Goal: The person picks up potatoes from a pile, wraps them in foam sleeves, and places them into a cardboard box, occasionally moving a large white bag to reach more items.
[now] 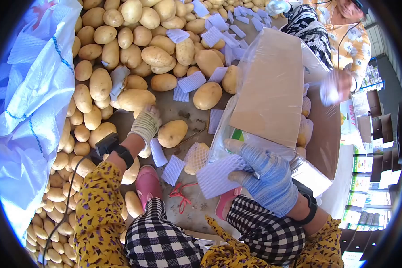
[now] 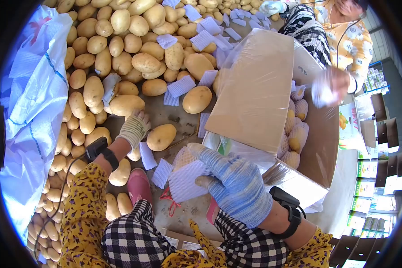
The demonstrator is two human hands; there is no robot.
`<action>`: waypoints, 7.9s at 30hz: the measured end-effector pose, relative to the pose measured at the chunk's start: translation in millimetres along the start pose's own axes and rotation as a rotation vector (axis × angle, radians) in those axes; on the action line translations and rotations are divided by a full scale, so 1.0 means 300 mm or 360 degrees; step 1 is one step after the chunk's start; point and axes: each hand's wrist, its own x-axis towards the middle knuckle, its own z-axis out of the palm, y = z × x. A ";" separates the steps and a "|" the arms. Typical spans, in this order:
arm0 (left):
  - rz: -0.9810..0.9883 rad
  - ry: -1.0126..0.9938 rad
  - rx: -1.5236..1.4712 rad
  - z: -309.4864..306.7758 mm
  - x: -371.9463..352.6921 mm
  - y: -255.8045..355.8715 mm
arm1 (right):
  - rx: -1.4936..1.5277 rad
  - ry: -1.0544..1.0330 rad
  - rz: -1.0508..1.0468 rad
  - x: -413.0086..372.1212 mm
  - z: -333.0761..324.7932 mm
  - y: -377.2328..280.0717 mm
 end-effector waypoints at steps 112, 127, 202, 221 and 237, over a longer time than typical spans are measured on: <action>0.0025 0.0120 -0.4092 -0.487 -0.411 0.145 | 0.0157 -0.0074 -0.0035 0.091 0.113 -0.070; -0.1407 -0.0119 -0.1105 0.063 -0.590 0.025 | 0.0569 -0.0149 0.0160 0.064 0.093 -0.029; -0.0380 0.0441 -0.4076 -0.492 -0.170 0.201 | -0.0260 0.1800 0.0675 0.256 -0.743 0.755; -0.0556 0.0102 -0.3115 -0.270 -0.129 0.263 | -0.0816 0.0974 0.0320 0.377 -0.735 1.011; 0.1109 0.0267 -0.1032 0.158 -0.170 0.760 | -0.0233 0.0732 0.0055 -0.167 -0.290 0.045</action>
